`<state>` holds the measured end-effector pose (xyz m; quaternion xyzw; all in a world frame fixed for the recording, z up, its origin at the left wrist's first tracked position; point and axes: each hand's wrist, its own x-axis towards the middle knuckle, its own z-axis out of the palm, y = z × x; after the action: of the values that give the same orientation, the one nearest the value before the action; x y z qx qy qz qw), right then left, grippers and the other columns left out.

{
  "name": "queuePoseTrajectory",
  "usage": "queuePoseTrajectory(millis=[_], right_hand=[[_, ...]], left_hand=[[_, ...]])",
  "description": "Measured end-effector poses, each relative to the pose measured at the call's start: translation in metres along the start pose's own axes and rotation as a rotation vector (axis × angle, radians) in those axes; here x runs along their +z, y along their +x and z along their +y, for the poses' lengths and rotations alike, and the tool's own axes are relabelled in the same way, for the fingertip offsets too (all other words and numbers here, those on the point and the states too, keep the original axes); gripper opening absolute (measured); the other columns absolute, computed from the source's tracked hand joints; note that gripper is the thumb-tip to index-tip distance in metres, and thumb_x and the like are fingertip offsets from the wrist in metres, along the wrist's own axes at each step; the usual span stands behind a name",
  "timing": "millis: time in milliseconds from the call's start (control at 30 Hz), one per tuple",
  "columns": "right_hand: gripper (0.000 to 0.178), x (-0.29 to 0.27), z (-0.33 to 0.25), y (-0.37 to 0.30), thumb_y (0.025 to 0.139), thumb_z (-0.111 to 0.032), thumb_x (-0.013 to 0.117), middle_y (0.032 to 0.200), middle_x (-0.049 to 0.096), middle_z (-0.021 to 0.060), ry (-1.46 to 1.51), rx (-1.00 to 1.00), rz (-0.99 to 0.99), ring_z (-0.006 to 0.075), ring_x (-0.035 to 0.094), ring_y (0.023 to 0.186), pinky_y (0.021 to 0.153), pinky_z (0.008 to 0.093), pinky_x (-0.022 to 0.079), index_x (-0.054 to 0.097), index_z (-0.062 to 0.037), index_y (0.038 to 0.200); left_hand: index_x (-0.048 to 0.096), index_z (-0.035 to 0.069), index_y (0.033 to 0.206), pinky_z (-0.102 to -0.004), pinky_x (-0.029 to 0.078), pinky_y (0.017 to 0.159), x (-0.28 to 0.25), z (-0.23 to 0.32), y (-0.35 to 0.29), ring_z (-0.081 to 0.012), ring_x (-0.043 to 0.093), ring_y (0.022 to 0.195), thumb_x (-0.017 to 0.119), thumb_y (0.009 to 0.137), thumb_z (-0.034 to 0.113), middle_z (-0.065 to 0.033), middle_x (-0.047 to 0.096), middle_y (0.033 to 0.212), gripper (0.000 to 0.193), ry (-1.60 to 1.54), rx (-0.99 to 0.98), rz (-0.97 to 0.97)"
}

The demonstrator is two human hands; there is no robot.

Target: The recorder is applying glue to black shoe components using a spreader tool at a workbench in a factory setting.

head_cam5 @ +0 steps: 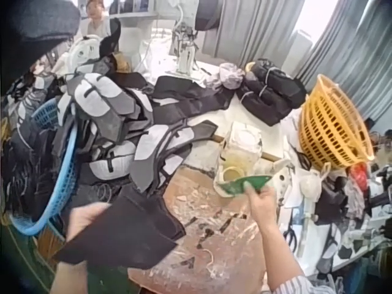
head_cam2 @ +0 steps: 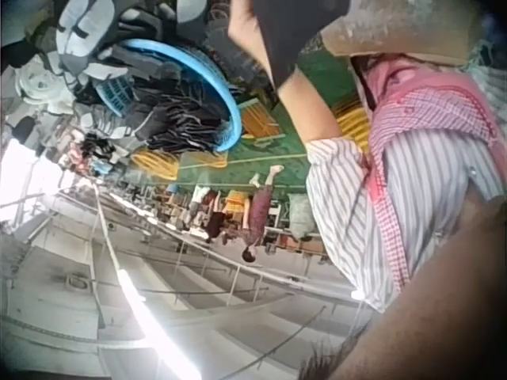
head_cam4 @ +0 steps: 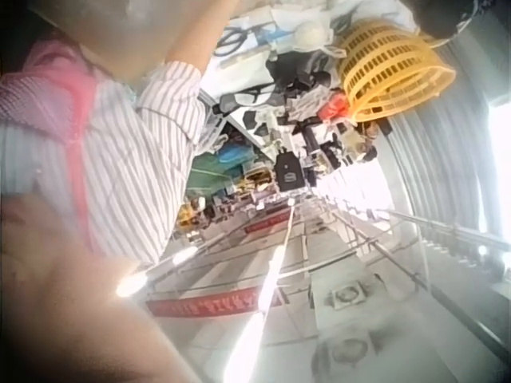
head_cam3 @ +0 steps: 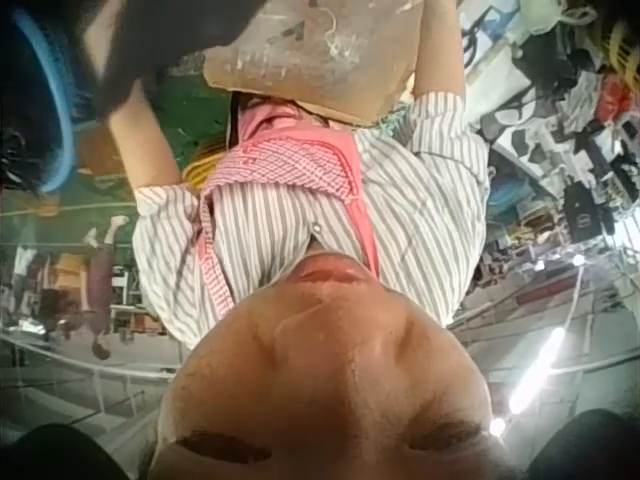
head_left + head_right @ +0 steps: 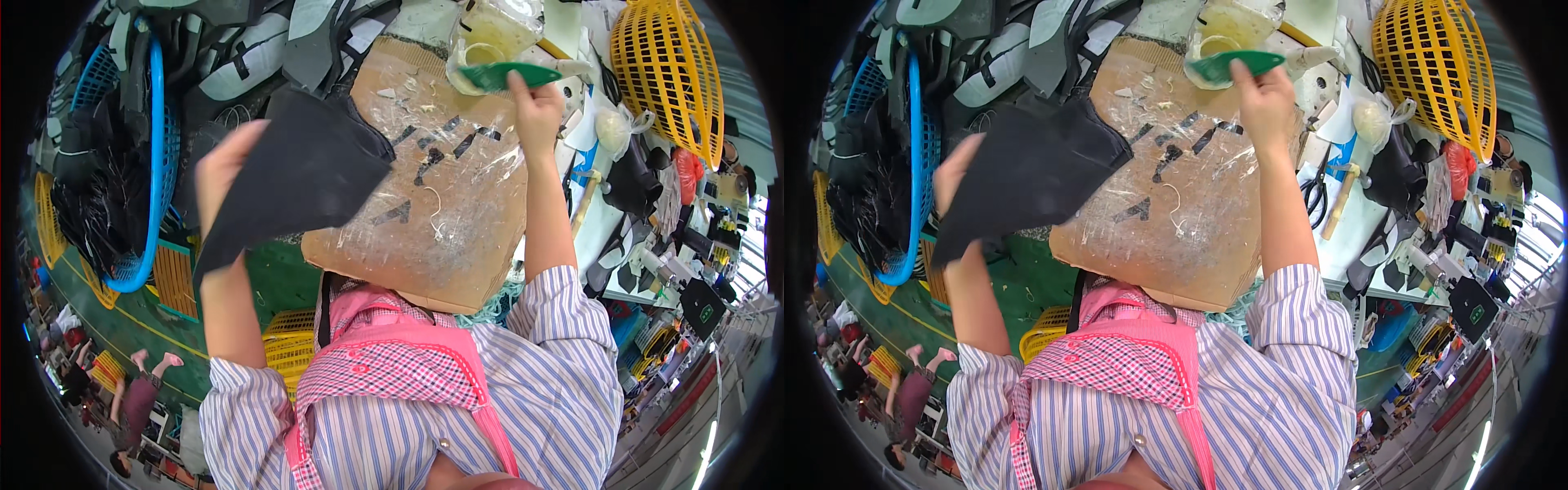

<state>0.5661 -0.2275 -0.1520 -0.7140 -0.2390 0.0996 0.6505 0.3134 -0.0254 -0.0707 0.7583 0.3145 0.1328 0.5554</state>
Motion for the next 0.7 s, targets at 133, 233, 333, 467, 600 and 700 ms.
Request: queuePoseTrajectory(millis=[133, 233, 333, 467, 600, 700], right_hand=[[0.016, -0.005, 0.017, 0.019, 0.074, -0.016, 0.063, 0.074, 0.061, 0.0034, -1.015, -0.453, 0.031, 0.0097, 0.054, 0.062, 0.057, 0.0221, 0.041, 0.059, -0.0009, 0.078], [0.013, -0.028, 0.007, 0.032, 0.074, -0.012, 0.062, 0.070, 0.060, 0.0030, -0.103, 0.001, 0.032, 0.0085, 0.052, 0.061, 0.057, 0.0215, 0.040, 0.060, 0.0006, 0.076], [0.009, -0.045, 0.012, 0.023, 0.075, -0.007, 0.060, 0.076, 0.061, 0.0043, -0.133, 0.026, 0.101, 0.0098, 0.054, 0.065, 0.062, 0.0215, 0.042, 0.060, 0.0008, 0.080], [0.011, 0.013, 0.006, -0.018, 0.073, -0.006, 0.060, 0.078, 0.061, 0.0053, -0.007, 0.279, -0.322, 0.0100, 0.055, 0.067, 0.063, 0.0227, 0.043, 0.060, 0.0007, 0.082], [0.012, 0.093, 0.027, -0.033, 0.067, -0.018, 0.065, 0.068, 0.054, 0.0082, -0.376, -0.043, -0.528, 0.0234, 0.048, 0.063, 0.057, 0.0328, 0.039, 0.062, -0.0109, 0.076], [0.010, 0.105, 0.017, -0.023, 0.069, -0.013, 0.064, 0.070, 0.050, 0.0082, -0.432, -0.153, -0.494, 0.0215, 0.049, 0.065, 0.058, 0.0293, 0.040, 0.062, -0.0085, 0.077]], left_hand=[[0.056, -0.003, 0.097, -0.0190, 0.039, 0.068, 0.047, -0.100, 0.019, -0.0058, 0.050, 0.075, 0.046, 0.086, 0.025, -0.0013, 0.058, 0.086, 0.032, -0.420, -0.347, -0.308], [0.054, -0.001, 0.104, -0.0200, 0.040, 0.068, 0.050, -0.113, 0.027, -0.0098, 0.053, 0.075, 0.040, 0.083, 0.046, -0.0061, 0.058, 0.088, 0.054, -0.543, -0.604, -0.147], [0.052, -0.001, 0.107, -0.0259, 0.042, 0.072, 0.039, -0.094, 0.023, -0.0163, 0.056, 0.081, 0.047, 0.080, 0.044, -0.0113, 0.058, 0.093, 0.053, -0.745, -0.675, -0.167], [0.059, 0.003, 0.089, -0.0350, 0.044, 0.070, 0.052, -0.087, 0.020, -0.0323, 0.057, 0.080, 0.058, 0.069, 0.022, -0.0186, 0.060, 0.081, 0.028, 0.304, -0.311, -0.127], [0.059, 0.002, 0.089, -0.0365, 0.044, 0.070, 0.059, -0.099, 0.031, -0.0332, 0.057, 0.079, 0.056, 0.071, 0.022, -0.0190, 0.059, 0.080, 0.027, 0.422, -0.331, -0.059], [0.058, 0.001, 0.092, -0.0368, 0.044, 0.071, 0.065, -0.096, 0.026, -0.0331, 0.057, 0.081, 0.055, 0.072, 0.023, -0.0188, 0.059, 0.084, 0.030, 0.519, -0.301, -0.035]])
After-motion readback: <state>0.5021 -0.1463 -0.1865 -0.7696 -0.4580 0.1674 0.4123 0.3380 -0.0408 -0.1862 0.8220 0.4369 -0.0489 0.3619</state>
